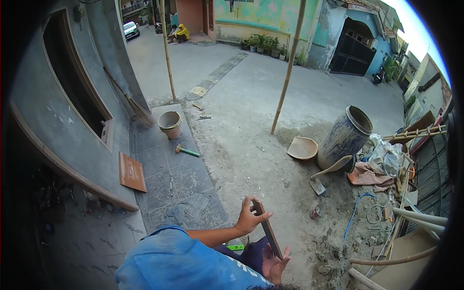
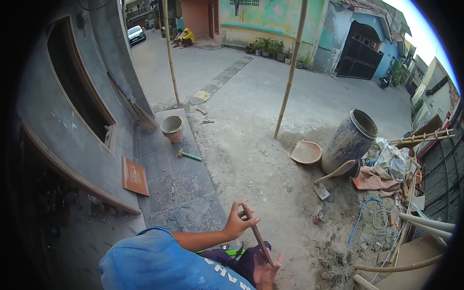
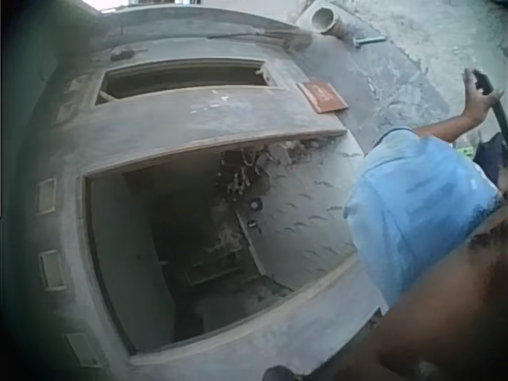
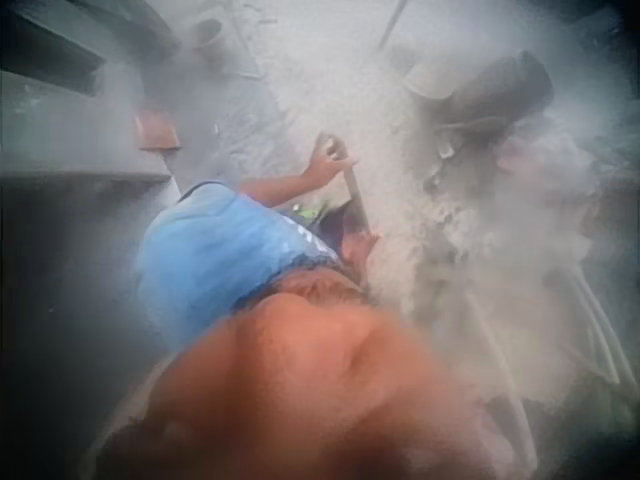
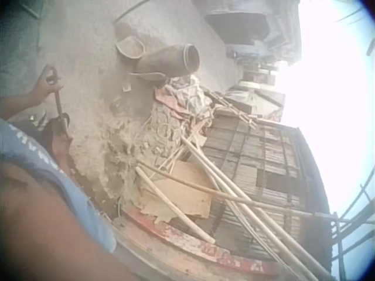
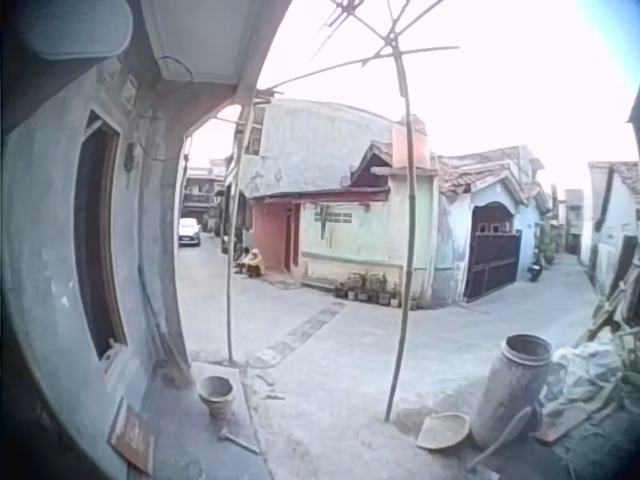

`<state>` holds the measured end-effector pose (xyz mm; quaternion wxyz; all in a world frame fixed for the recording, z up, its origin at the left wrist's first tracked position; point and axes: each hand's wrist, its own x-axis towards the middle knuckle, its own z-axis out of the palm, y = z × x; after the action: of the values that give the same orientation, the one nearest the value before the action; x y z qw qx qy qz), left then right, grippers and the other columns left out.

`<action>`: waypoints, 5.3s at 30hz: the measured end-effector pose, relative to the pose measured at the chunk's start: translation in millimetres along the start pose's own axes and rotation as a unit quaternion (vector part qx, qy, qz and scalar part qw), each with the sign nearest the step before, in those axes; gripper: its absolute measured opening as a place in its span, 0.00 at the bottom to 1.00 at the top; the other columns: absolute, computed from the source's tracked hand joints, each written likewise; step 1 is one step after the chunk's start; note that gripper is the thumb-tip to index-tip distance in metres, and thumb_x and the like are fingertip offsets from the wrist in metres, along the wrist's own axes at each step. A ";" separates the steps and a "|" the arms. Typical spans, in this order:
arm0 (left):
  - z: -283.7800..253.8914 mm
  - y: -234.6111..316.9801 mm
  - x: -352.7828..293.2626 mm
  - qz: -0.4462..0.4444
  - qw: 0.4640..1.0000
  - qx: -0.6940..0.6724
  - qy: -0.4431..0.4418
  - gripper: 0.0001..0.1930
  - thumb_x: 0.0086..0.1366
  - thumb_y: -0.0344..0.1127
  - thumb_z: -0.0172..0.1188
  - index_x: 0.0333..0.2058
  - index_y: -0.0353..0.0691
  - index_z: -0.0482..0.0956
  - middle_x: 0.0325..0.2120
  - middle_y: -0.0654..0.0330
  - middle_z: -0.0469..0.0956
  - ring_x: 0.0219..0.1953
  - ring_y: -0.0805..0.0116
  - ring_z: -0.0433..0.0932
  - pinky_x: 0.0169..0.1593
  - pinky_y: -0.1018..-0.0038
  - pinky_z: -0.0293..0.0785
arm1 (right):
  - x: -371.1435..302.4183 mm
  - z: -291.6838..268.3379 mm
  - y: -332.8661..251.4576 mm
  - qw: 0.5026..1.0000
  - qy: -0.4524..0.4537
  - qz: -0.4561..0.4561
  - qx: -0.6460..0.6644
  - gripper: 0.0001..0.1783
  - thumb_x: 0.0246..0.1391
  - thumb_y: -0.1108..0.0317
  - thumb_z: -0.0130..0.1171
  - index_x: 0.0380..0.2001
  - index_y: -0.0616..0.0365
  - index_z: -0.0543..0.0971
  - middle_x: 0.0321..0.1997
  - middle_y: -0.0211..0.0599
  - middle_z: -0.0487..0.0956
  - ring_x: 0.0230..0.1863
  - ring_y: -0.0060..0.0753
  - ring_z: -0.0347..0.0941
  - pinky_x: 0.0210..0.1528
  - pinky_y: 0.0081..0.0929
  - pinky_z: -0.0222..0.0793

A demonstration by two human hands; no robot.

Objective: The person uses an angle grinder to grind the edges of rectangular tiles on a wooden block. They repeatedly grind, inspect, and reposition the tiles, then place them into a bucket.

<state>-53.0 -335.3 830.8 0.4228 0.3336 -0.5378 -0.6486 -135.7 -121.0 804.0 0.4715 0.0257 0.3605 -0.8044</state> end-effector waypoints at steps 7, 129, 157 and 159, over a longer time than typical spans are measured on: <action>-15.2 -45.5 86.0 0.014 0.978 -0.069 0.195 0.21 0.65 0.44 0.63 0.44 0.39 0.62 0.40 0.58 0.63 0.39 0.71 0.69 0.47 0.70 0.71 | 144.8 53.1 -31.5 0.994 0.039 0.018 -0.097 0.34 0.58 0.48 0.60 0.59 0.50 0.60 0.46 0.41 0.75 0.45 0.42 0.74 0.51 0.44 0.73; -1167.2 -817.3 1340.3 0.312 0.109 -0.247 0.911 0.20 0.62 0.34 0.67 0.49 0.29 0.75 0.47 0.57 0.77 0.52 0.65 0.73 0.62 0.61 0.67 | 1678.2 705.3 1574.0 0.074 -0.885 0.285 -0.360 0.18 0.62 0.65 0.59 0.49 0.67 0.72 0.45 0.42 0.79 0.47 0.30 0.77 0.50 0.30 0.76; -1210.1 -833.8 1332.2 0.261 0.069 -0.162 0.949 0.34 0.62 0.39 0.68 0.60 0.29 0.63 0.56 0.54 0.70 0.62 0.62 0.64 0.68 0.61 0.52 | 1654.2 681.3 1590.1 0.178 -0.899 0.203 -0.346 0.14 0.56 0.65 0.65 0.39 0.62 0.75 0.31 0.44 0.80 0.31 0.33 0.75 0.37 0.30 0.71; -1213.6 -829.4 1337.7 0.246 0.075 -0.153 0.954 0.38 0.61 0.41 0.68 0.62 0.27 0.59 0.60 0.48 0.65 0.66 0.55 0.59 0.69 0.62 0.52 | 1657.3 681.5 1594.1 0.183 -0.900 0.198 -0.342 0.14 0.56 0.65 0.65 0.40 0.62 0.75 0.31 0.44 0.80 0.31 0.33 0.75 0.37 0.30 0.71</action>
<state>305.2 -2000.2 -193.8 0.7556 0.4463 0.3806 0.2915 388.3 -2230.1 -210.5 0.5787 -0.8093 -0.0887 0.0465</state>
